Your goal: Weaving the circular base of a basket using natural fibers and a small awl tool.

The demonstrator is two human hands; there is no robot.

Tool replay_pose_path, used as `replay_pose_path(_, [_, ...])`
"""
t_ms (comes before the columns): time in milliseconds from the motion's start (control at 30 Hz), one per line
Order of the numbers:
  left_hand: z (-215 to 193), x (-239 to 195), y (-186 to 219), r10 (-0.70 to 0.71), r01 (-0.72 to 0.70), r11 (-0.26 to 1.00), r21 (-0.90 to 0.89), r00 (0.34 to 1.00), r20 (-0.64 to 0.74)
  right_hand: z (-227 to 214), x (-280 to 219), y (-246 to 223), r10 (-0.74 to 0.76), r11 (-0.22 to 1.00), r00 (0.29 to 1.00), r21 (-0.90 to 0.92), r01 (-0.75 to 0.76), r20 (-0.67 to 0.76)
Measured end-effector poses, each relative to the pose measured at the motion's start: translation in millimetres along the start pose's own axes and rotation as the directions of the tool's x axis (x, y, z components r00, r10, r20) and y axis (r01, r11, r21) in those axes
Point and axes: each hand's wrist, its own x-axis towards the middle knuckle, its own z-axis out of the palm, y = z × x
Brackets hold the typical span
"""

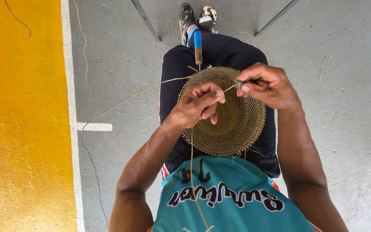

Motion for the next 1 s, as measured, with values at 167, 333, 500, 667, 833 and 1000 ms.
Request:
replay_pose_path(167, [0, -3, 7, 0.013, -0.008, 0.996, 0.089, 0.999, -0.05, -27, -3, -5, 0.148, 0.988, 0.988, 0.062, -0.144, -0.054])
replay_pose_path(333, [7, 1, 2, 0.075, -0.018, 0.942, 0.335, 0.985, -0.157, 21, 19, -28, 0.297, 0.95, 0.95, -0.133, -0.284, 0.099])
replay_pose_path(500, [11, -4, 5, 0.149, -0.06, 0.837, 0.544, 0.982, -0.12, 38, 15, -31, 0.339, 0.937, 0.939, 0.069, -0.342, 0.052])
replay_pose_path(667, [13, -1, 4, 0.146, -0.078, 0.858, 0.508, 0.985, -0.095, 29, 5, -24, 0.332, 0.893, 0.943, 0.332, -0.305, -0.027])
replay_pose_path(833, [5, -10, -1, 0.184, -0.115, 0.863, 0.492, 0.979, -0.093, -20, -6, -10, 0.172, 0.832, 0.956, 0.555, -0.012, -0.238])
replay_pose_path(1000, [16, -17, 2, 0.301, -0.155, 0.822, 0.548, 0.935, -0.187, 45, 29, -22, 0.473, 0.822, 0.877, -0.318, -0.472, -0.079])
